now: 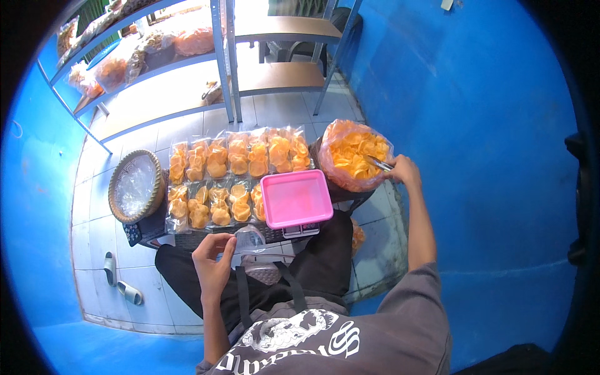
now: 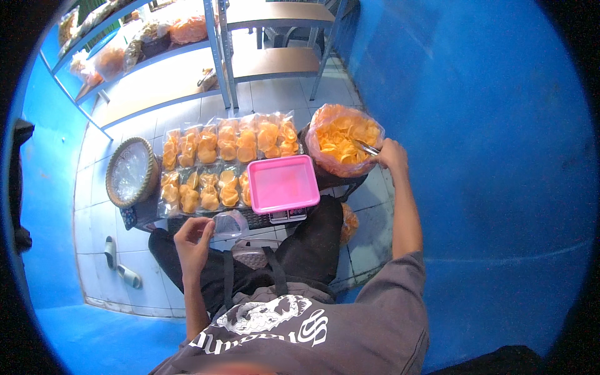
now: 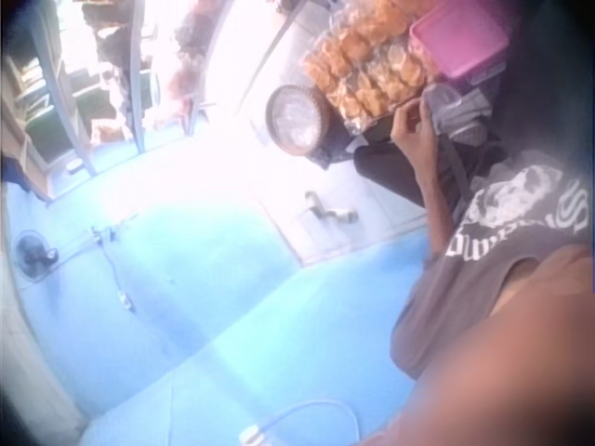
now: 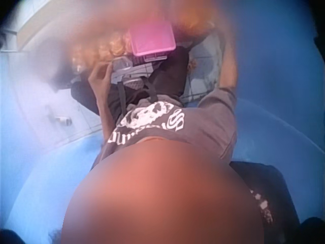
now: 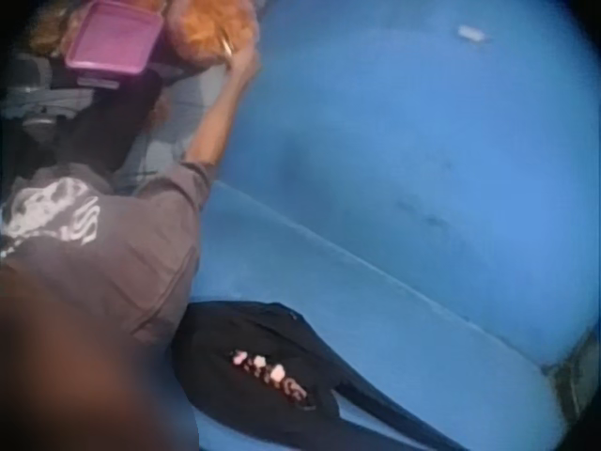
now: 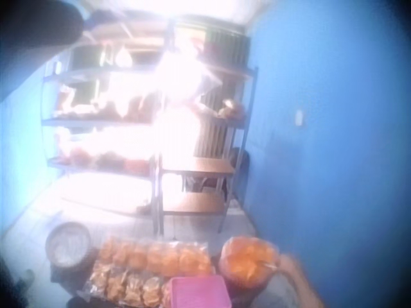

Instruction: The person sits on the floor and uses tongs to transfer orange chips from a large bag into small clear plastic bags. They place the filled bags onto a tray and continue the process repeatedly.

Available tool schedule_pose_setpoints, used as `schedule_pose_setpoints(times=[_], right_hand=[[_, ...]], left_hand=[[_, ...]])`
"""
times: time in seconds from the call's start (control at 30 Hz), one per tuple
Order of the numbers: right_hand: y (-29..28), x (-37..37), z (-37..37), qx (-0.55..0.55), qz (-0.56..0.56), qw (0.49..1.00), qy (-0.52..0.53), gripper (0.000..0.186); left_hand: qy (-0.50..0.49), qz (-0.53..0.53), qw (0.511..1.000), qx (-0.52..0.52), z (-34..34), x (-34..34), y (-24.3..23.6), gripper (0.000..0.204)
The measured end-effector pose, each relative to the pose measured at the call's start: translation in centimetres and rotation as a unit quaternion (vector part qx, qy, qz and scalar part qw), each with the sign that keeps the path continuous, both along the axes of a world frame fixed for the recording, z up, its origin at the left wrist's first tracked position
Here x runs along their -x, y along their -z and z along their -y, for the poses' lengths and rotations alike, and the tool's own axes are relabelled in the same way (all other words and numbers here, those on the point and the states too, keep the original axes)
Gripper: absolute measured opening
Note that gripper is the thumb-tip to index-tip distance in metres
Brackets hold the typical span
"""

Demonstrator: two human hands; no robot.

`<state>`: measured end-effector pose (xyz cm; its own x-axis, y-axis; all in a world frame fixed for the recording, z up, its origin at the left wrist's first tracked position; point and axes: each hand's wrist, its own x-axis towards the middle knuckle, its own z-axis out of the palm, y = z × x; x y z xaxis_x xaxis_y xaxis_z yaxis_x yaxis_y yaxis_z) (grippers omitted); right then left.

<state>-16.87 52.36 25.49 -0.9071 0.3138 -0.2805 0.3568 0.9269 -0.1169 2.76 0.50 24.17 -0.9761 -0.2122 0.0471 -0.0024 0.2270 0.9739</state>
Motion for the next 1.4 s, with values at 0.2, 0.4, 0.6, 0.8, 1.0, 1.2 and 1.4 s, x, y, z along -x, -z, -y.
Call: schedule_pose_setpoints(times=[0.2,0.4,0.6,0.8,1.0,1.2,1.4], right_hand=[[1.3,-2.2,-0.5,0.04,-0.134,0.99,0.023,0.046],[0.3,-3.9,0.8,-0.029,-0.133,0.99,-0.026,0.058],[0.3,-4.8,2.9,-0.099,-0.127,0.979,-0.121,0.055],[4.4,-3.8,4.4,-0.141,-0.207,0.956,-0.151,0.049],[5.1,-4.3,2.6,0.009,-0.235,0.967,-0.092,0.052],[6.7,-4.9,1.2,0.38,-0.172,0.902,0.109,0.053],[3.3,-8.8,5.3,0.542,-0.117,0.828,0.083,0.059]], left_hand=[[0.0,0.024,0.998,-0.052,0.3,-0.6,0.9,0.009],[0.008,0.036,0.997,-0.063,0.1,-0.3,0.9,0.011],[0.01,0.043,0.997,-0.067,-0.4,-0.2,0.8,0.01],[0.018,0.042,0.996,-0.082,-1.0,-0.1,0.8,0.01],[0.019,0.035,0.996,-0.077,-1.4,0.1,0.5,0.009],[0.024,0.017,0.995,-0.098,-2.3,2.5,-0.1,0.011],[0.027,0.004,0.995,-0.093,-3.3,5.4,0.1,0.013]])
